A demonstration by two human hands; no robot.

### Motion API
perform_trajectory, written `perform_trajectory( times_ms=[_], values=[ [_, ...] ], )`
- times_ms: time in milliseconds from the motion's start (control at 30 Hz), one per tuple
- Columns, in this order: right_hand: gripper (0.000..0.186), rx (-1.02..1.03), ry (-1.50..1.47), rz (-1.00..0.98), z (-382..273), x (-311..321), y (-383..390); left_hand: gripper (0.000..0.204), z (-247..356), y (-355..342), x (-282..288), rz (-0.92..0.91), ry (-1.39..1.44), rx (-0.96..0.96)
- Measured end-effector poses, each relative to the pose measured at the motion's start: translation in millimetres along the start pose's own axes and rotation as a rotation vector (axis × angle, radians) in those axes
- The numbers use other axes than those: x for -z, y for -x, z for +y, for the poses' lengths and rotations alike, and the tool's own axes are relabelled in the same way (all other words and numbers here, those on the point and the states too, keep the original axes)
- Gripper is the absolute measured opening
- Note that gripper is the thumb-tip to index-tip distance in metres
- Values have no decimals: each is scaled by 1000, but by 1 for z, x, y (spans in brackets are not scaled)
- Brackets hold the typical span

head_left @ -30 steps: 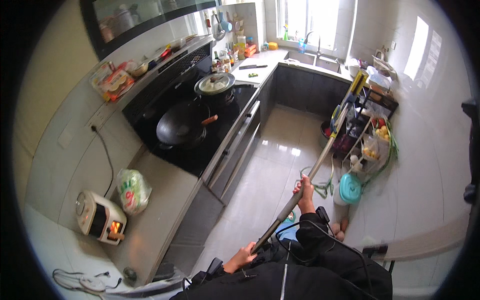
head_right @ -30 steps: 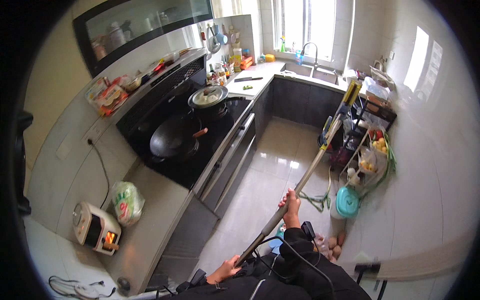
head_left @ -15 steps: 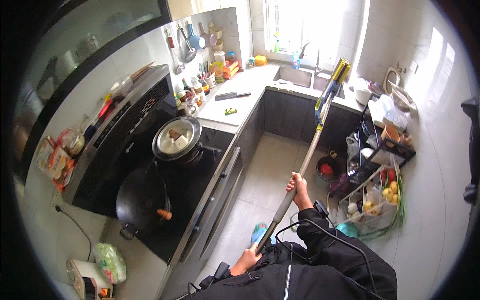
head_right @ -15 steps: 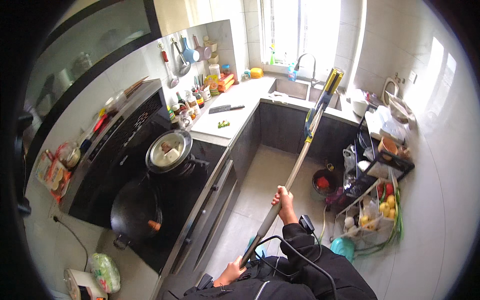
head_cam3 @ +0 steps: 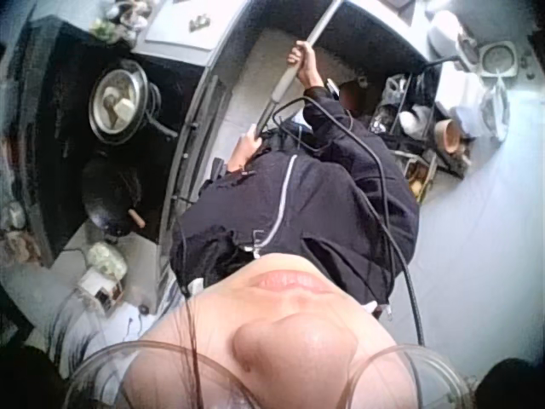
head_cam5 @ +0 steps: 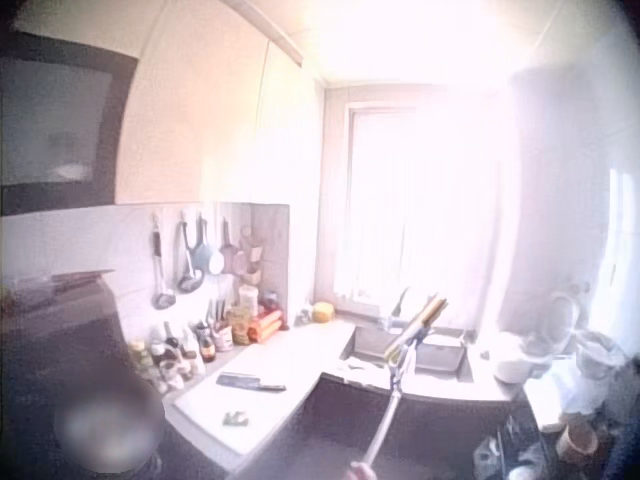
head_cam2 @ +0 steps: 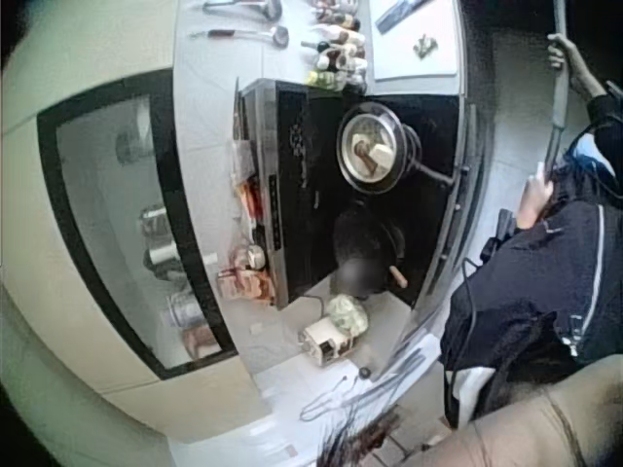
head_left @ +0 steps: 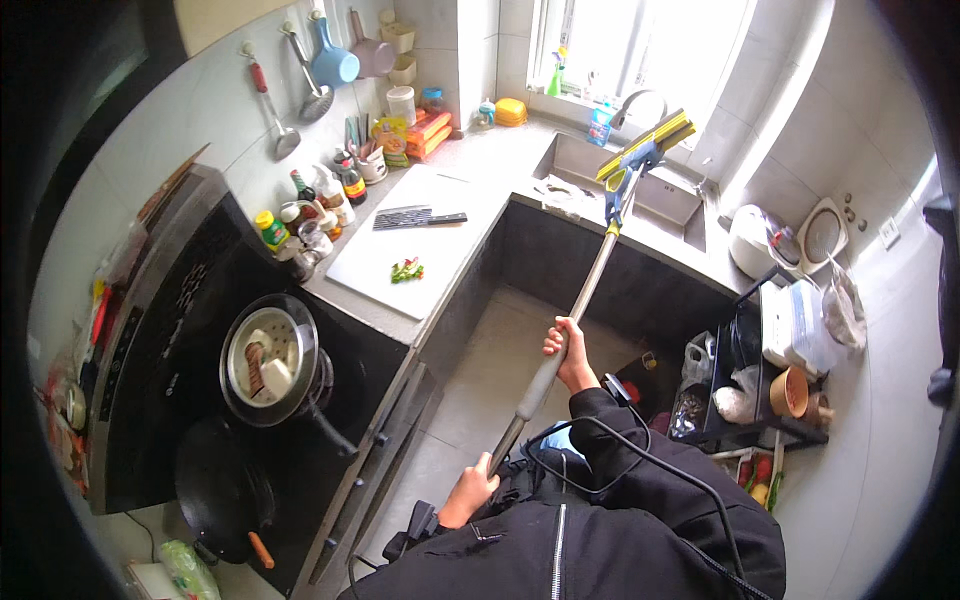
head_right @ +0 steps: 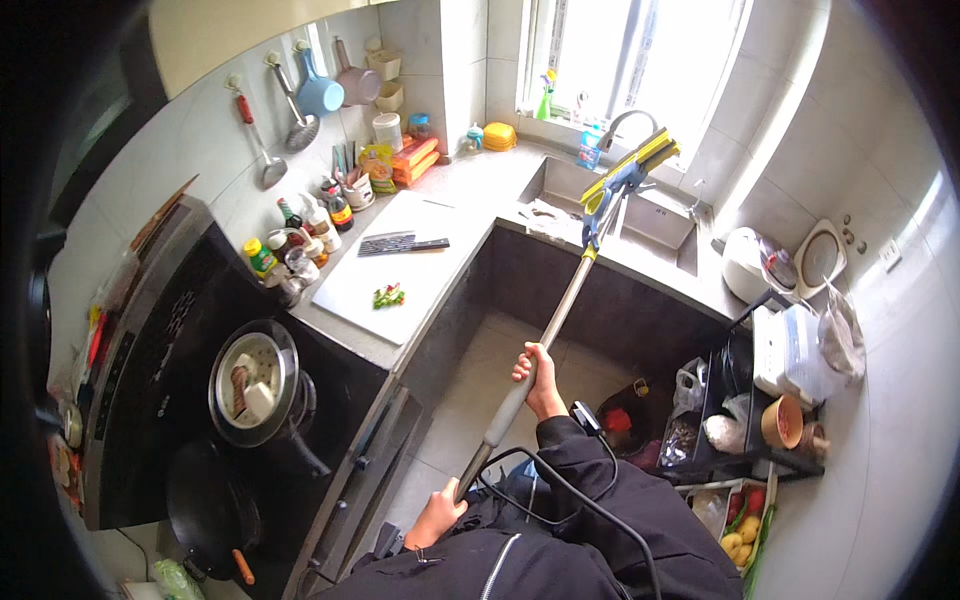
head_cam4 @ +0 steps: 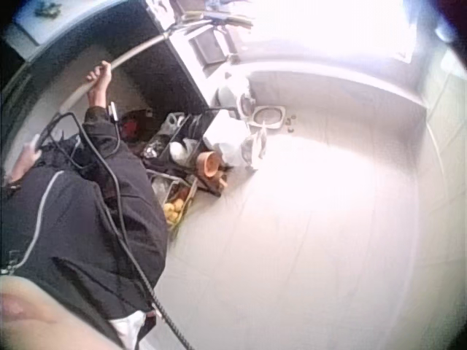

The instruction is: The person mops the tiled floor of a living and dining area using a flat mop, moving around furniture and into the kitchen. The person then rinses the mop head under the kitchen sink faucet.

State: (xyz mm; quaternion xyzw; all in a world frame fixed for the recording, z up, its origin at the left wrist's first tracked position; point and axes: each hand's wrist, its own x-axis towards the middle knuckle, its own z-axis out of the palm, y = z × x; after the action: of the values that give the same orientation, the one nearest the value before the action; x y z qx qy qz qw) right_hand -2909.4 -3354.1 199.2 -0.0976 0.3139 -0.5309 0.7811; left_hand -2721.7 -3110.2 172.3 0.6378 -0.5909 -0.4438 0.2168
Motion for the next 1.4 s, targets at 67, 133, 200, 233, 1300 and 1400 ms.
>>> perform_trajectory(
  times_ms=[67, 133, 200, 233, 1300, 1400],
  values=[
    [24, -29, -25, 20, -24, 11, -37, 27, 14, -39, -4, 16, 9, -3],
    [24, -54, -45, 1, -49, 29, -73, 27, 28, -78, -17, 62, 52, -45],
    [23, -107, -56, 43, -77, 49, -112, 27, 48, -120, -36, 18, -9, 71],
    [23, -144, -72, 94, -89, 60, -128, 27, 58, -137, -44, 13, -46, 113],
    [12, -351, 160, 425, -123, 72, -224, 27, 159, -304, -61, 130, -79, 323],
    [13, -285, 252, 537, -121, 60, -223, 30, 176, -328, -60, 134, -196, 382]
  ],
)
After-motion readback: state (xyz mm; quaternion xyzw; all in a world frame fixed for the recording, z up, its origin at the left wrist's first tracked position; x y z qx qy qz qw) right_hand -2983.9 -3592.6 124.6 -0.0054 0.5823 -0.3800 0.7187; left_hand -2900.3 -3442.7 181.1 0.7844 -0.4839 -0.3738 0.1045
